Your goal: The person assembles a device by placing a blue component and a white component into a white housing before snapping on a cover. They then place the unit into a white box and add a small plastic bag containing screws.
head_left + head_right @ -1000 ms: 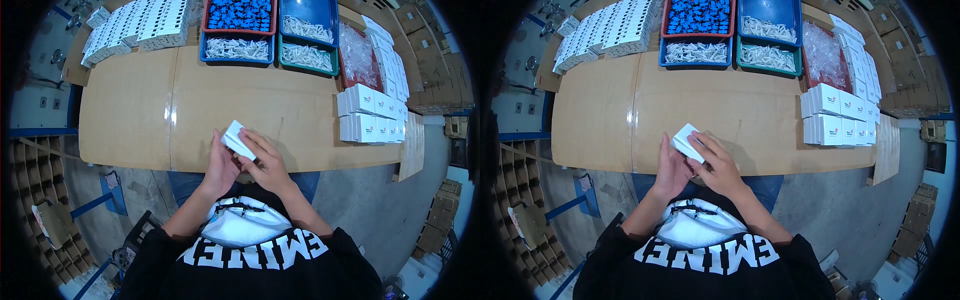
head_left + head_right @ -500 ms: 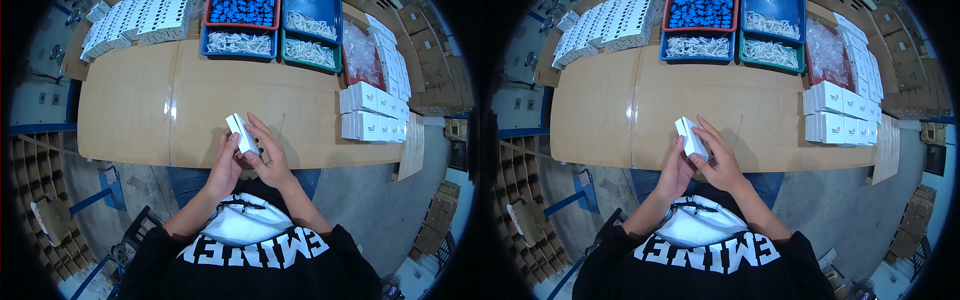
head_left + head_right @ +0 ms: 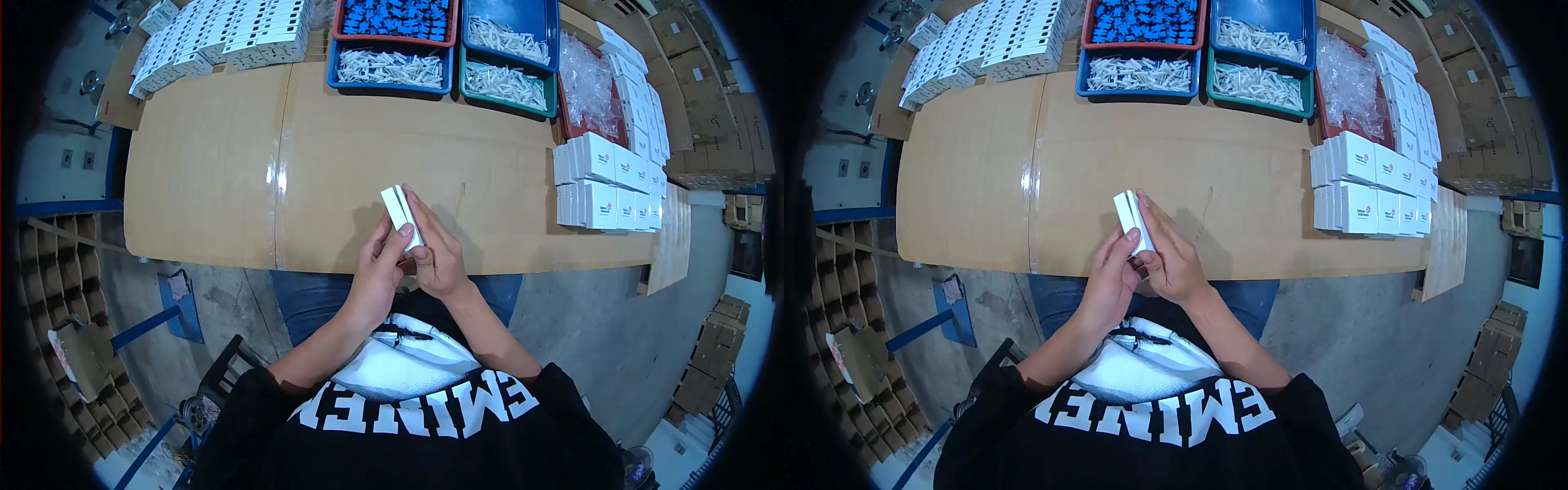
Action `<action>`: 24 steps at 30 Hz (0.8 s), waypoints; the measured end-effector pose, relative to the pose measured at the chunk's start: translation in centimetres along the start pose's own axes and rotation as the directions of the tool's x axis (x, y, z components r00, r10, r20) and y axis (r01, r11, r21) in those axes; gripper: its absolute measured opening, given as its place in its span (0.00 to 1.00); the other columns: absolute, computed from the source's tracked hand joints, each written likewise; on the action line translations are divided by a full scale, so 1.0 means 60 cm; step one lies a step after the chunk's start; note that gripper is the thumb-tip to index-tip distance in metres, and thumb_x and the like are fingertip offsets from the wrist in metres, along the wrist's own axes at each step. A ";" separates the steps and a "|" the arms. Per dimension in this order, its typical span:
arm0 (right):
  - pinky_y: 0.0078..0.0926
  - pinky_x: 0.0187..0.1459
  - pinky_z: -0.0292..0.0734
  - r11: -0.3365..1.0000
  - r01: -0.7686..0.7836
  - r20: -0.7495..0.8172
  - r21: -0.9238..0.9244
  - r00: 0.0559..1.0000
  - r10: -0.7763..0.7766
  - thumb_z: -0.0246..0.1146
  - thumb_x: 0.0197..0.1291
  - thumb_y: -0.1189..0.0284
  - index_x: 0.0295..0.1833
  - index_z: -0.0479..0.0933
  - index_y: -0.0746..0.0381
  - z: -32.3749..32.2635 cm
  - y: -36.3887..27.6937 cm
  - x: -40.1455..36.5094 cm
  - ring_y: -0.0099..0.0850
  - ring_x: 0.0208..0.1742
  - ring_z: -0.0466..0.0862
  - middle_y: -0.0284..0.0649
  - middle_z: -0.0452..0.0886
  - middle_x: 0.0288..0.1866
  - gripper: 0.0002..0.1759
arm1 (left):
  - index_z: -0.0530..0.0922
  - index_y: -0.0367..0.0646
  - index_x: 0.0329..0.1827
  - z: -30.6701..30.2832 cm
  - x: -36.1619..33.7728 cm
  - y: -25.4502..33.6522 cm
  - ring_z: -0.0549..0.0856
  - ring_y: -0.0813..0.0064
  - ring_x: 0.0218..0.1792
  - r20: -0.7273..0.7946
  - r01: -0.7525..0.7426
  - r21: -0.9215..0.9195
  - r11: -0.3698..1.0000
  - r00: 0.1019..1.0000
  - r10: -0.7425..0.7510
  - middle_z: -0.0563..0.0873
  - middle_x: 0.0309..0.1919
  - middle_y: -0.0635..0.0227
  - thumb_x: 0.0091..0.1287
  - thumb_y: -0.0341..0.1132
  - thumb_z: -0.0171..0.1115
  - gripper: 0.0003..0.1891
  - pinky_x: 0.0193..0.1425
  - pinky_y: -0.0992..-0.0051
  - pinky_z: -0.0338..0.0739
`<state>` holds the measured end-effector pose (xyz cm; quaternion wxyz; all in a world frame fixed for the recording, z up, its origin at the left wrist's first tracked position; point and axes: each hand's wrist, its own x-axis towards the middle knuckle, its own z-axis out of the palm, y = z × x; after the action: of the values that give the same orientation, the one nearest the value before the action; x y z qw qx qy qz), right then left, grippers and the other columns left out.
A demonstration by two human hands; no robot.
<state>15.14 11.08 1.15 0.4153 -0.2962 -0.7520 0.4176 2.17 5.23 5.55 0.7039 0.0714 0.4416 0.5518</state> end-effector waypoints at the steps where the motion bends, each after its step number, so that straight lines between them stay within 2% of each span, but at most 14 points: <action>1: 0.45 0.77 0.71 1.000 0.023 -0.033 0.004 0.999 -0.022 0.48 0.85 0.50 0.81 0.65 0.74 0.005 0.001 -0.001 0.58 0.80 0.74 0.62 0.70 0.81 0.39 | 0.65 0.46 0.83 -0.002 0.002 -0.002 0.83 0.79 0.56 0.013 -0.010 0.004 1.000 1.000 0.010 0.83 0.59 0.69 0.83 0.46 0.60 0.30 0.59 0.69 0.80; 2: 0.45 0.77 0.71 1.000 0.023 -0.032 0.004 0.999 -0.023 0.48 0.85 0.50 0.81 0.65 0.74 0.007 0.002 -0.002 0.58 0.80 0.74 0.62 0.70 0.81 0.39 | 0.60 0.43 0.88 -0.004 0.003 -0.004 0.83 0.80 0.55 0.025 -0.022 0.008 1.000 0.999 0.022 0.82 0.59 0.68 0.83 0.45 0.62 0.36 0.56 0.72 0.81; 3: 0.45 0.76 0.73 0.999 0.033 -0.049 -0.007 0.998 -0.033 0.48 0.85 0.50 0.81 0.65 0.75 0.009 0.002 -0.003 0.58 0.79 0.74 0.63 0.70 0.80 0.39 | 0.60 0.43 0.88 -0.004 0.003 -0.005 0.83 0.80 0.55 0.024 -0.023 0.006 1.000 0.999 0.023 0.82 0.59 0.68 0.83 0.45 0.62 0.36 0.56 0.72 0.81; 7: 0.44 0.73 0.77 0.999 0.042 -0.084 -0.029 0.995 -0.045 0.47 0.86 0.52 0.80 0.65 0.77 0.015 -0.001 -0.005 0.58 0.77 0.77 0.66 0.72 0.78 0.38 | 0.63 0.44 0.87 -0.002 -0.001 -0.008 0.83 0.81 0.53 -0.008 -0.031 0.033 0.999 0.999 0.031 0.83 0.58 0.69 0.82 0.46 0.62 0.35 0.56 0.72 0.80; 17: 0.44 0.71 0.78 0.998 0.047 -0.111 -0.029 0.993 -0.050 0.43 0.87 0.51 0.78 0.68 0.76 0.017 -0.003 -0.008 0.57 0.73 0.81 0.64 0.75 0.76 0.38 | 0.68 0.44 0.83 -0.008 -0.001 -0.018 0.83 0.79 0.55 -0.004 -0.043 0.038 0.998 0.999 0.043 0.83 0.58 0.68 0.83 0.46 0.61 0.30 0.58 0.72 0.80; 19: 0.40 0.72 0.77 0.996 -0.083 -0.081 0.029 0.993 0.085 0.35 0.86 0.44 0.79 0.67 0.77 0.014 -0.009 -0.012 0.50 0.74 0.81 0.61 0.76 0.76 0.46 | 0.68 0.45 0.83 -0.003 -0.003 -0.018 0.83 0.79 0.56 -0.003 -0.043 0.028 0.999 0.999 0.043 0.83 0.59 0.68 0.83 0.45 0.60 0.30 0.58 0.71 0.80; 23: 0.38 0.72 0.77 0.997 -0.069 -0.075 0.029 0.995 0.071 0.35 0.86 0.43 0.79 0.67 0.76 0.015 -0.015 -0.005 0.48 0.74 0.81 0.60 0.76 0.77 0.45 | 0.67 0.44 0.83 0.000 -0.005 -0.012 0.83 0.77 0.58 0.005 -0.057 0.001 0.998 0.998 0.057 0.82 0.61 0.67 0.84 0.44 0.60 0.30 0.59 0.70 0.81; 24: 0.41 0.73 0.76 0.997 -0.057 -0.085 0.051 0.994 0.061 0.37 0.87 0.47 0.79 0.67 0.75 0.016 -0.014 -0.005 0.52 0.75 0.80 0.61 0.75 0.77 0.41 | 0.67 0.44 0.83 -0.001 -0.004 -0.012 0.83 0.77 0.58 0.006 -0.058 0.001 0.998 0.998 0.058 0.82 0.61 0.67 0.84 0.44 0.60 0.30 0.59 0.70 0.81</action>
<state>14.38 10.09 1.46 0.4419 -0.3261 -0.7139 0.4344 2.62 4.76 5.21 0.6888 0.0863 0.4378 0.5714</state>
